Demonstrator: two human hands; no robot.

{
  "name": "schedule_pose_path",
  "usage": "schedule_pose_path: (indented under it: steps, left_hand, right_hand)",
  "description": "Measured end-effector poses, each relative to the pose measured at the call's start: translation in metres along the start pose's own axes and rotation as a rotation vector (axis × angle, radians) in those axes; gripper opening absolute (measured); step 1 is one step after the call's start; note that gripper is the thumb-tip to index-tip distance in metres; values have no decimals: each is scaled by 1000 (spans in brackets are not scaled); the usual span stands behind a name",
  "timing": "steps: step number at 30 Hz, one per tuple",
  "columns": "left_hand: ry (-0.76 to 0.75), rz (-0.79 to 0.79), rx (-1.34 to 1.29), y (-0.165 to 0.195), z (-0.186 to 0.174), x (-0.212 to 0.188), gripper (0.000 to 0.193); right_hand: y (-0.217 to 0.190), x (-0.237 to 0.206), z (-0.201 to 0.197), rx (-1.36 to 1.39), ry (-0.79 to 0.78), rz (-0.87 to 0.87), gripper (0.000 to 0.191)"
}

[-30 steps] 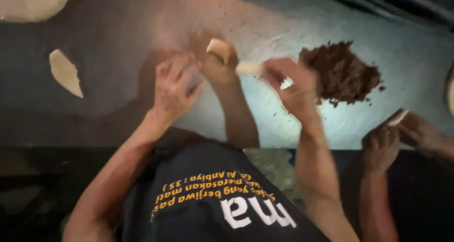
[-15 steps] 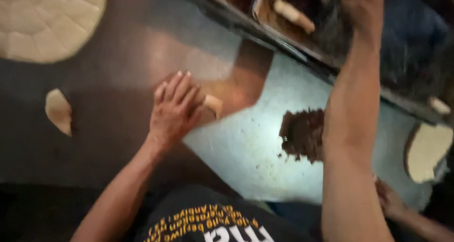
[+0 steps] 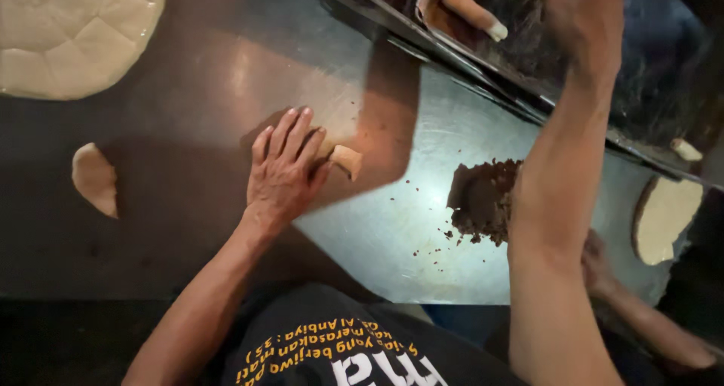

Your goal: The person repeatedly takes small dough pieces, places a dark filling on them, folds and rolls them into cylindrical shapes, and places them on a metal tray. The process is continuous and repetitive throughout the clip.

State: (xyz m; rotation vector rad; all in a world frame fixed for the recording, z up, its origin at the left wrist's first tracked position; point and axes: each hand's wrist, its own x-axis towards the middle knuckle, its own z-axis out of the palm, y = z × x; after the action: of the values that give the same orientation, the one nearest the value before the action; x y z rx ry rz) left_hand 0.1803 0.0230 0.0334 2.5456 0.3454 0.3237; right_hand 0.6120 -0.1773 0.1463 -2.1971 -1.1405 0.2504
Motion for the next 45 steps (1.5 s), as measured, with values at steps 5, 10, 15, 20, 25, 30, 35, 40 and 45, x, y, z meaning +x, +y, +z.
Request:
schedule_pose_path:
  steps: [5,10,15,20,25,30,35,40,45]
  left_hand:
    - [93,-4,-83,-1,4,0,45]
    - [-72,96,-220,17,21,21,32]
    - [-236,136,-128,40,21,30,27]
    - [-222,-145,-445,45,-2,14,25]
    - [-56,-318,-961,74,-9,1,23]
    - [-13,-168,-1270,115,-20,-12,27]
    - [-66,-57,-1189,135,-45,-43,21]
    - [134,130,-1062,135,-69,-63,12]
    - [114,274,-1052,134,-92,-85,15]
  right_hand:
    - [-12,-22,20,-95,-192,180,18]
    - [-28,-16,33,-47,-177,287,24]
    - [-46,-19,16,-86,-107,124,40]
    - [-88,-102,15,154,393,35,28]
    - [-161,-209,120,636,410,276,21]
    - [-209,-252,187,783,521,379,32]
    - [-263,-266,194,516,814,404,31]
    - [-310,-278,211,180,921,146,34]
    - [-341,-297,214,422,1032,198,34]
